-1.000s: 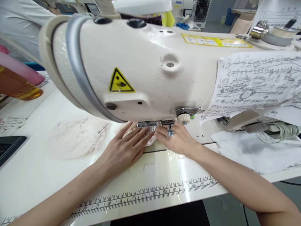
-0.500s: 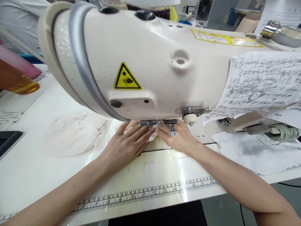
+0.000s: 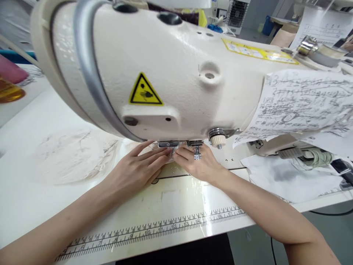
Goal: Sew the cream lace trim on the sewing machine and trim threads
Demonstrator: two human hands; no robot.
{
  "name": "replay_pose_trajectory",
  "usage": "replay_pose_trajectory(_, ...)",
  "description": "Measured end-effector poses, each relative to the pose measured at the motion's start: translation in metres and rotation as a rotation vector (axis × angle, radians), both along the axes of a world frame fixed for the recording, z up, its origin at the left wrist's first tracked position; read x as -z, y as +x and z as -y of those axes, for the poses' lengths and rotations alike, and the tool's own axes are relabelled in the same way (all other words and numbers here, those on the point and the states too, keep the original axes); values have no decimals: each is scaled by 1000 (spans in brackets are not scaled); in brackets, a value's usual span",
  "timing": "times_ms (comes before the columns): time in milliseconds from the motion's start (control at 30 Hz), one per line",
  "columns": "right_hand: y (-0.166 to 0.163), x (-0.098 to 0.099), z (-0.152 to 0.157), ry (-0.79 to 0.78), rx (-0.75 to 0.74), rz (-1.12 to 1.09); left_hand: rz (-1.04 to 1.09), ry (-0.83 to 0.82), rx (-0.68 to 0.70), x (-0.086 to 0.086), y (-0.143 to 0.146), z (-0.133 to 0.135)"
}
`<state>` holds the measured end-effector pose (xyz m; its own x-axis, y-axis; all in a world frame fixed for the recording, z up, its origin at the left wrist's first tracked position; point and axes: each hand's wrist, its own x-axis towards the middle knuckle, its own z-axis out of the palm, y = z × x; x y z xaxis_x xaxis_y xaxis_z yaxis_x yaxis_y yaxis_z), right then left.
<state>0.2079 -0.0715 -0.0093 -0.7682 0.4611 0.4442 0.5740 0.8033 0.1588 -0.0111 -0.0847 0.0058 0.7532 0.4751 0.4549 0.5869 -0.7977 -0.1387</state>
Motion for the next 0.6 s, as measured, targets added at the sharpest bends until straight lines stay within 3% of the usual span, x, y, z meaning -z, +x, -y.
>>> replay_pose_trajectory(267, -5, 3, 3, -145, -28, -91, 28, -27, -95, -4, 3, 3)
replay_pose_trajectory(400, -7, 2, 5, -252, -74, -212, 126, -168, -185, -5, 3, 8)
replay_pose_trajectory(600, -8, 3, 7, -294, -191, -309, 152, -319, -167, -9, 1, 13)
